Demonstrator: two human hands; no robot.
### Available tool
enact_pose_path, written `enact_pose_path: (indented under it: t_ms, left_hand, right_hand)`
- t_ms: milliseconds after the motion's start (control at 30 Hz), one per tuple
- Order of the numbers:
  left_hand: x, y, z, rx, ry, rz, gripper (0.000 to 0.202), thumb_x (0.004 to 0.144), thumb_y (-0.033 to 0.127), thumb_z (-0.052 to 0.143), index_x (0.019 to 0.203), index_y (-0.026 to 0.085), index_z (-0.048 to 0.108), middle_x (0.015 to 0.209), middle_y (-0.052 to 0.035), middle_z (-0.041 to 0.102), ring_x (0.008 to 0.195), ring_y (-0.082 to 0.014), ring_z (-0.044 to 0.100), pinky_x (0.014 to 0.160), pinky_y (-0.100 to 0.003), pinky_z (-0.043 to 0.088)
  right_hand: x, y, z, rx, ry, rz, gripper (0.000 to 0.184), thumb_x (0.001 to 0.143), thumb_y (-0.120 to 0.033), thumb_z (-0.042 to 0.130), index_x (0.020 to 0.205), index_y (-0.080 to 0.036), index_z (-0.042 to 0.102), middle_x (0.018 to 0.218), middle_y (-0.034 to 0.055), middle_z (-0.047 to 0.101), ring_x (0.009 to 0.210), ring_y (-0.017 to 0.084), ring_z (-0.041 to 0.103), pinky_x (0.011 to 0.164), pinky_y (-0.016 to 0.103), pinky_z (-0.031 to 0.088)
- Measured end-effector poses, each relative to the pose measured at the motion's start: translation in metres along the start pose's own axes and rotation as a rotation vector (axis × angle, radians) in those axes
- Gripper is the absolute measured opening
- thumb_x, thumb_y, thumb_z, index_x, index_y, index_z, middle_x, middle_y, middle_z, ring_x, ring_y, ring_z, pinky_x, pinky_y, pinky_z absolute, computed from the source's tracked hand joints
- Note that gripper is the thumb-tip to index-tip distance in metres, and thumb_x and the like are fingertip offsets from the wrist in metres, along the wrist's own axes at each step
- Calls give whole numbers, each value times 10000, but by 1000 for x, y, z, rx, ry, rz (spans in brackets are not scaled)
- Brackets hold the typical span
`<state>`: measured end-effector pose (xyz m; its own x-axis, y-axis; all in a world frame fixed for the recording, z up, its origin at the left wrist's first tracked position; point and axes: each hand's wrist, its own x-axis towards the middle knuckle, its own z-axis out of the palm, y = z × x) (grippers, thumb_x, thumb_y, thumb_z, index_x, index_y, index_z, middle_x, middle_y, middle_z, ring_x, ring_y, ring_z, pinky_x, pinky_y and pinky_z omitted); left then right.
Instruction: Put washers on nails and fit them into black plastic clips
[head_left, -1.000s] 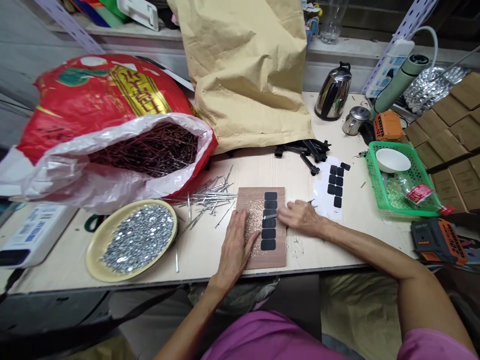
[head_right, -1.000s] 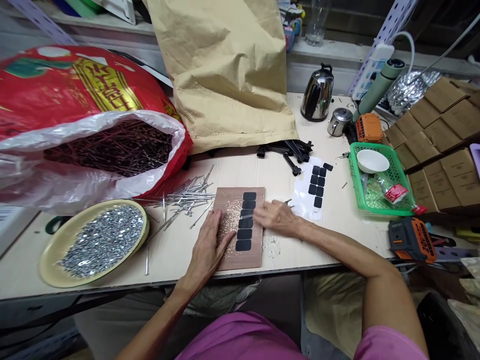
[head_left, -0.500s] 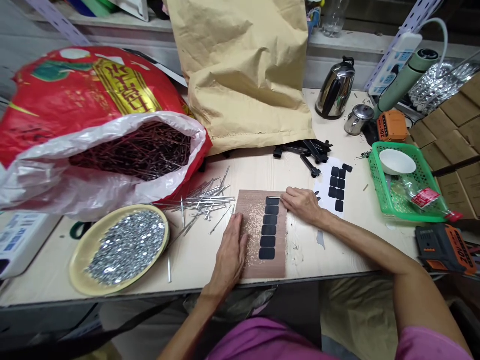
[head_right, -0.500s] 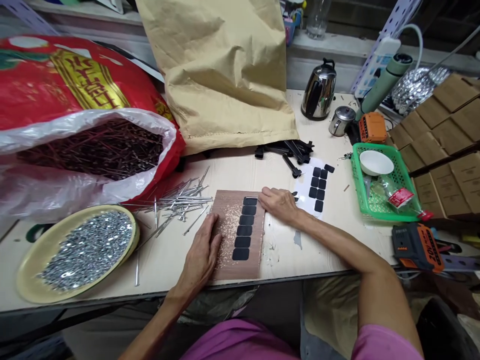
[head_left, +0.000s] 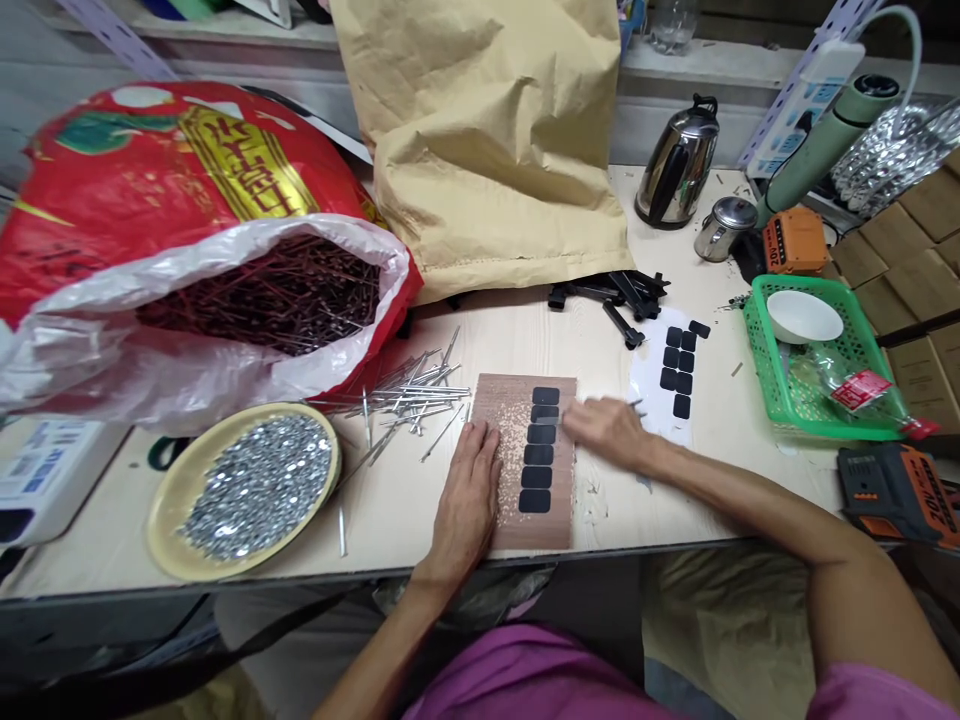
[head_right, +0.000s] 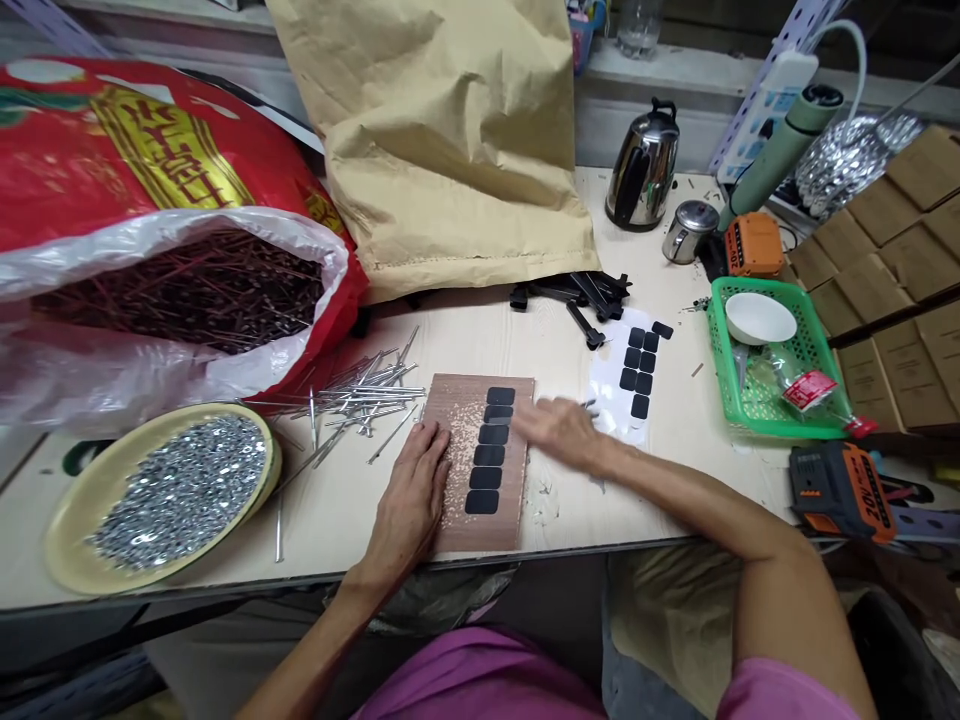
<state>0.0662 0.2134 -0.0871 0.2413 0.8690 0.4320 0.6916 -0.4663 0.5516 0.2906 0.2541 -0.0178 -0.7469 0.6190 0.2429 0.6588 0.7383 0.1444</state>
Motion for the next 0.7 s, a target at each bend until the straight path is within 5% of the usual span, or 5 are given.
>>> enact_pose_path:
  t_ms: [67, 200, 333, 500, 700]
  left_hand:
    - [0, 0, -1, -7, -18, -5, 424, 943, 201, 384, 1365, 181, 424, 1390, -161, 486, 1357, -262, 374, 1081, -483, 396]
    - [0, -1, -1, -9, -19, -6, 423, 943, 203, 380, 1363, 179, 425, 1397, -160, 479, 1358, -260, 372, 1082, -480, 395]
    - [-3, -1, 4, 14, 30, 6, 416, 938, 191, 393, 1351, 183, 439, 1360, -157, 516, 1338, -256, 405, 1053, -462, 433]
    - [2, 2, 10, -25, 71, -15, 387, 944, 201, 376, 1317, 202, 479, 1344, -124, 538, 1298, -240, 458, 1007, -430, 480]
    - [28, -12, -28, 1, 238, -232, 292, 940, 286, 393, 967, 173, 661, 914, -93, 659, 877, -208, 626, 784, -358, 538]
  right_hand:
    - [-1, -5, 1, 21, -62, 62, 334, 938, -70, 319, 679, -172, 503, 555, -50, 437, 446, 54, 308, 375, 190, 247]
    - [-3, -15, 0, 97, -63, -159, 311, 930, -50, 332, 708, -184, 503, 593, -57, 455, 489, 57, 347, 426, 191, 272]
    - [1, -5, -8, -9, 40, 74, 322, 952, -112, 356, 681, -169, 522, 599, -31, 460, 519, 76, 376, 463, 230, 246]
    - [2, 6, -12, -39, 160, 126, 342, 953, -139, 407, 635, -163, 529, 585, -20, 488, 521, 85, 406, 497, 234, 270]
    - [-2, 12, -17, -26, 184, 196, 343, 972, -197, 407, 668, -163, 562, 611, 1, 536, 512, 93, 448, 510, 226, 323]
